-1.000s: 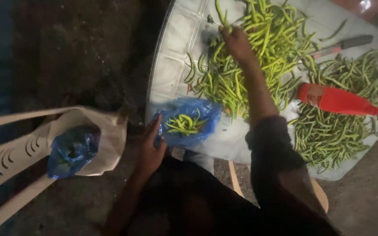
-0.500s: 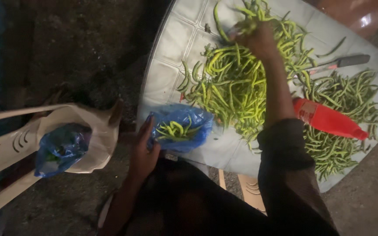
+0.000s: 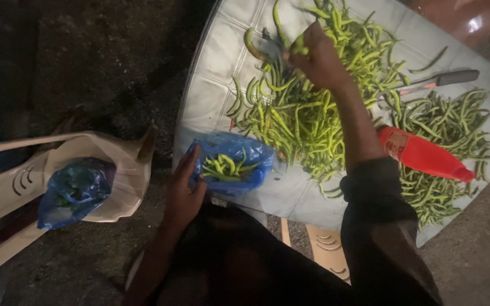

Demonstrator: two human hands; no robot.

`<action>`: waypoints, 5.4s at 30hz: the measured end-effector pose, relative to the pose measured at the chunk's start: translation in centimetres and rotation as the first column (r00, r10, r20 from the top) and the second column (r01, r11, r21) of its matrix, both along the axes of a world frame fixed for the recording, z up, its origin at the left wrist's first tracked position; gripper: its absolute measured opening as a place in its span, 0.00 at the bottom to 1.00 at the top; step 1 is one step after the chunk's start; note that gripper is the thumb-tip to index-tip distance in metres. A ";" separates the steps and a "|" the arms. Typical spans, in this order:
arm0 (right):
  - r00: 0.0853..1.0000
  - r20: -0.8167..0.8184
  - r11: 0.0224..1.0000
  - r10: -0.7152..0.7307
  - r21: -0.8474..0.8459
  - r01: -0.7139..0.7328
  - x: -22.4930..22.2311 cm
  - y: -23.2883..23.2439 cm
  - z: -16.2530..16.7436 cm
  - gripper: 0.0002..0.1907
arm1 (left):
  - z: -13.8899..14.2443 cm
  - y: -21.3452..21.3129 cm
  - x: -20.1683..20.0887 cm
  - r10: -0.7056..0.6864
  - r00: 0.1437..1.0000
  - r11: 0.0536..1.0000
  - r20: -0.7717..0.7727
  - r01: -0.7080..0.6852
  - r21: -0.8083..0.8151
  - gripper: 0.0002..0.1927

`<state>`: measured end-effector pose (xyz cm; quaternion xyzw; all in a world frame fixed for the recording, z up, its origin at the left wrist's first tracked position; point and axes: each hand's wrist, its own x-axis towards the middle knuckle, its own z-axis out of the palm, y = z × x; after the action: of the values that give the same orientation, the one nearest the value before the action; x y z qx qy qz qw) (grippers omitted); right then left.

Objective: The person sorts green chilies and carrots from a table into a blue plastic bag. They pick up handfuls of chilies and place them into the bag, then add carrots, and continue adding more chilies until the bag is full.

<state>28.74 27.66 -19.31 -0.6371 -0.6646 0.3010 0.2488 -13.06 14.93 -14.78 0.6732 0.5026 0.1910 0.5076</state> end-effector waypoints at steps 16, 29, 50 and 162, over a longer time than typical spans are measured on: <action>0.914 0.396 0.989 -0.090 -0.074 0.129 -3.4 4.7 -3.2 0.29 | 0.2 -1.1 -0.3 0.050 0.998 0.997 -0.026 -0.051 -0.053 0.37; 0.990 -0.022 0.977 -0.137 -0.166 0.131 -9.0 -1.0 -1.0 0.18 | 0.9 -1.5 -0.8 0.063 0.998 0.998 -0.004 -0.063 -0.020 0.34; 0.807 0.084 0.798 -0.585 -0.115 0.591 -16.4 -20.1 1.9 0.08 | 0.7 -5.1 -3.5 -0.017 0.970 1.000 0.243 0.017 0.001 0.35; 0.356 -0.556 0.634 -0.751 -0.458 0.623 -20.0 -30.9 1.5 0.14 | 2.4 -5.2 -8.3 -0.246 0.956 0.969 0.161 0.246 0.019 0.34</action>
<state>8.76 -3.26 -17.76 -0.7063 -0.1570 0.4413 0.5307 -21.40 9.76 -12.40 0.7124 0.3721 0.1805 0.5670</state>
